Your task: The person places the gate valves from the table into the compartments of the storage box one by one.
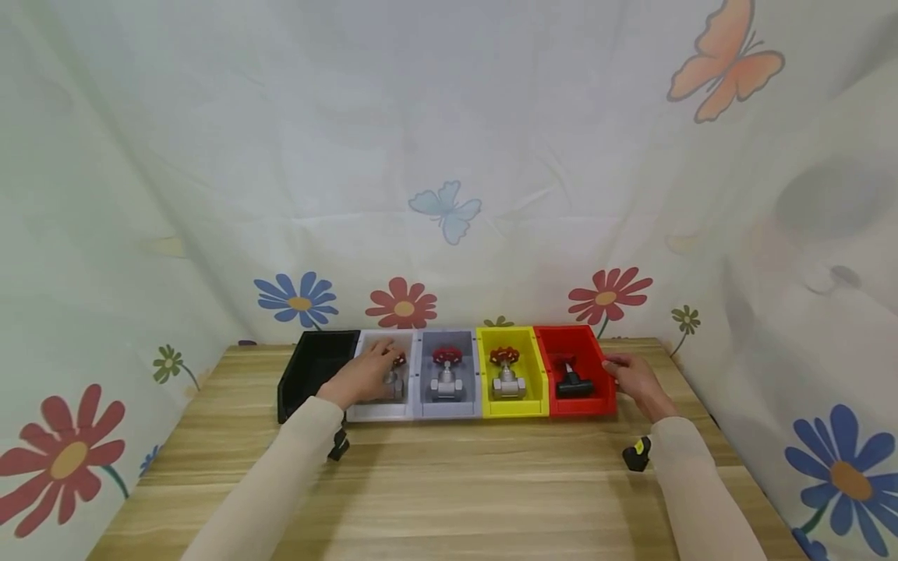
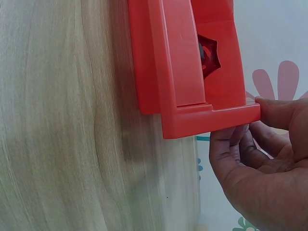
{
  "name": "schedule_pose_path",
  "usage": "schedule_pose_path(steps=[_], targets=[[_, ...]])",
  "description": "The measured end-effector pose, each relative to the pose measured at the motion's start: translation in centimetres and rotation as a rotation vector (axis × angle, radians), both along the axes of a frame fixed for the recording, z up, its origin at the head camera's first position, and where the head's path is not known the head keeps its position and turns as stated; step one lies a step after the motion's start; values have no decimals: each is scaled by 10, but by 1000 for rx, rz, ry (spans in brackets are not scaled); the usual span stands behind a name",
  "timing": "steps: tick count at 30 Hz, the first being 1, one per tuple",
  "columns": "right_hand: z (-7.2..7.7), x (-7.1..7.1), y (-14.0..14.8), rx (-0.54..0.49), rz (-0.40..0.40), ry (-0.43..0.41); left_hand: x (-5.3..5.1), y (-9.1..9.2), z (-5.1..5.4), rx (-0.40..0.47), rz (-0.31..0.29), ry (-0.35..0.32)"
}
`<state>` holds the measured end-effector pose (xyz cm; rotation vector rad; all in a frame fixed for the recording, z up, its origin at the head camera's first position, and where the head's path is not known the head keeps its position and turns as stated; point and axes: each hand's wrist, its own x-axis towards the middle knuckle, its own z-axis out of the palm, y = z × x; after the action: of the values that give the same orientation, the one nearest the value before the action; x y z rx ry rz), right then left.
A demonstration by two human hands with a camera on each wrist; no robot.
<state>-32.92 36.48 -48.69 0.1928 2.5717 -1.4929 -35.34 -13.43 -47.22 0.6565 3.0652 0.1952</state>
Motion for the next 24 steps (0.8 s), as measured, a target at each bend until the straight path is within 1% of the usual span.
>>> schedule_pose_path(steps=[3, 9, 14, 18, 21, 24], targets=[[0, -1, 1, 2, 7, 6, 5, -2, 5, 10, 5, 10], [-1, 0, 3, 3, 21, 5, 18, -7, 17, 2, -12, 41], [-2, -1, 4, 3, 27, 11, 30, -10, 29, -10, -40, 85], [-2, -1, 4, 7, 25, 10, 38, -14, 34, -7, -60, 123], [-1, -1, 3, 5, 25, 10, 46, -17, 37, -15, -64, 151], [0, 0, 2, -3, 21, 5, 54, -22, 41, -27, -78, 193]])
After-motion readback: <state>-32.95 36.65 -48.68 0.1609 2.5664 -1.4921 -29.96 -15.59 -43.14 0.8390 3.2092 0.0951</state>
